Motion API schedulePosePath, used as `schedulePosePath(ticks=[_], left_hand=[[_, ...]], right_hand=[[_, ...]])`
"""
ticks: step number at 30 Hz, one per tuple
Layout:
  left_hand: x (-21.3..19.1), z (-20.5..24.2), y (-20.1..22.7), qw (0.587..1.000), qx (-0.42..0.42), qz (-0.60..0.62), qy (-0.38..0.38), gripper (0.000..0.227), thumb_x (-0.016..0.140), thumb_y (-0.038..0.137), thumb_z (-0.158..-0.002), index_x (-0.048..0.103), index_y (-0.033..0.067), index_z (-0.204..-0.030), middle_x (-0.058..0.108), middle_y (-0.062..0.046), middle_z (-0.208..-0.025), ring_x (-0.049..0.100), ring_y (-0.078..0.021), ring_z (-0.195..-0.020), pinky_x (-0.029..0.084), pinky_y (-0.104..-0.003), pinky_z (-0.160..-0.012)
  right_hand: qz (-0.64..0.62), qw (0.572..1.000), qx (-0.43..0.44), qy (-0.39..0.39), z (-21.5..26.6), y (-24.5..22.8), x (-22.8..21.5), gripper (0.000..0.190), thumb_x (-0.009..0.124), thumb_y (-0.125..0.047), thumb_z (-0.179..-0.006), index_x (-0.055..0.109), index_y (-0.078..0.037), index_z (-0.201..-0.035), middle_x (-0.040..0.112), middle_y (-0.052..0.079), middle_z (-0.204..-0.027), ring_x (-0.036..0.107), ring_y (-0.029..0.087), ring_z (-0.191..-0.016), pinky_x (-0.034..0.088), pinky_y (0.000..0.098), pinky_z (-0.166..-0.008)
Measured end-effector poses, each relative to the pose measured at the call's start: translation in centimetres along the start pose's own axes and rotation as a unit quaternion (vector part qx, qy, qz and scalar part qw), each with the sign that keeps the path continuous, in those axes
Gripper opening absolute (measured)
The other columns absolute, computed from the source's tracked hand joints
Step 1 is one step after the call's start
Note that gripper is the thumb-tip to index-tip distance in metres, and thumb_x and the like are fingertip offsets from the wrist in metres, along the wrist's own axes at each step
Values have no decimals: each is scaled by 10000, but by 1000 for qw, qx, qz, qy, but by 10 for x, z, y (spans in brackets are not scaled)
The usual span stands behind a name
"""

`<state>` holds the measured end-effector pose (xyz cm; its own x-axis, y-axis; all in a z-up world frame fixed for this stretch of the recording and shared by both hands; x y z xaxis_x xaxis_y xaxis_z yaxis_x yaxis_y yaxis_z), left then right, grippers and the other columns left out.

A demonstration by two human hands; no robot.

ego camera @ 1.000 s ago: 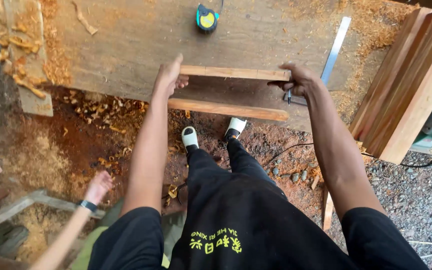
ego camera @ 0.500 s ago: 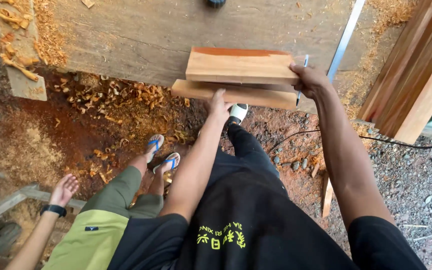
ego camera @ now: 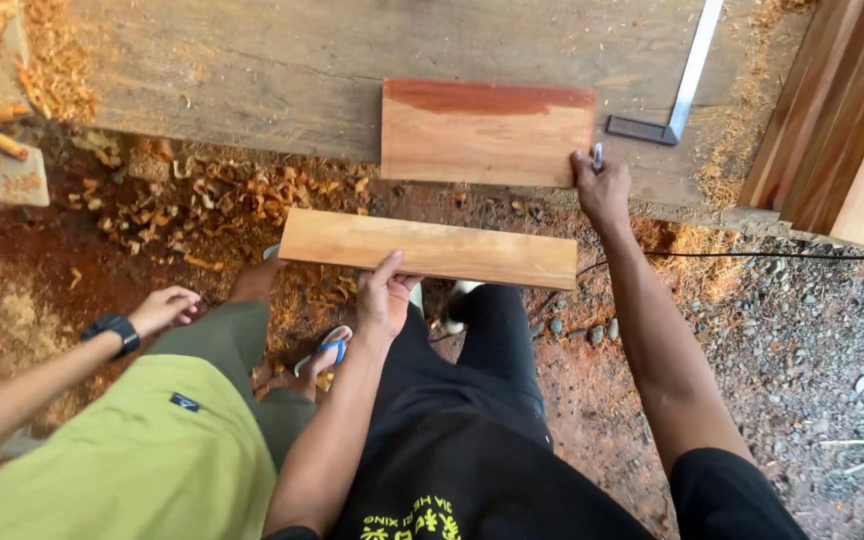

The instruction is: Measuring and marking wooden blocks for assembly using a square and pen

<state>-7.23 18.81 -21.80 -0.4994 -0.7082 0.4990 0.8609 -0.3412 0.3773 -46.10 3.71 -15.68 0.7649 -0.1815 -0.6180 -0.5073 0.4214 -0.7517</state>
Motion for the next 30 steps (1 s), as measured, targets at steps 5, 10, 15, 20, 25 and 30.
schedulePosePath(ticks=[5,10,15,20,25,30], left_hand=[[44,1,0,1000,21,7,-22,245,776,7,-839,699,51,-1068,725,-138,-969,745,-394,-901,639,-577,-814],[35,-21,-62,999,10,18,-50,257,757,19,-853,705,71,-1099,749,-173,-1047,747,-383,-926,641,-551,-833],[22,-33,-135,992,-39,16,-118,377,735,-15,-856,686,88,-1215,712,-263,-1154,717,-448,-1003,617,-598,-871],[74,-50,-49,962,114,-22,-249,335,733,-3,-876,627,62,-1188,673,-137,-1045,676,-320,-868,597,-472,-756],[123,-22,93,799,449,-221,-333,720,665,131,-1005,224,54,-1569,478,-217,-1444,569,-295,-1231,561,-454,-1110],[107,-68,99,651,566,-404,-303,512,599,-120,-980,394,-107,-1449,459,-324,-1497,500,-386,-1415,446,-393,-1208]], right_hand=[[41,997,-56,-13,38,-48,-56,405,701,-326,-1082,654,13,-1296,547,248,-1046,548,279,-923,473,390,-860],[77,975,-180,-107,127,-53,-62,1135,660,-797,-653,467,-149,-1564,529,304,-1188,440,398,-1107,339,554,-1054],[311,900,-293,-82,149,-55,-68,1114,862,-411,-633,397,-137,-1608,429,187,-1558,363,426,-1214,344,557,-1002],[298,863,-406,-33,95,-18,-53,940,886,-526,-612,613,-75,-1390,678,119,-1091,546,324,-1057,418,481,-976],[327,807,-491,13,47,-33,-30,939,904,-570,-582,649,31,-1256,736,191,-1177,619,337,-1043,427,477,-1025],[338,783,-522,18,30,-34,-8,942,925,-496,-608,753,64,-1345,702,204,-1211,512,346,-1112,472,450,-964]])
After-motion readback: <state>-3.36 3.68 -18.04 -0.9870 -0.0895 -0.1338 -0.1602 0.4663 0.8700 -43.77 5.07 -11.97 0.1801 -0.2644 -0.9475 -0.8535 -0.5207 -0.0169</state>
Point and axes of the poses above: each hand's wrist, its own z-axis away from the middle knuckle, its own x-axis out of the palm, y = z × x, the point moved 7 cm from there along -z, towards the middle knuckle
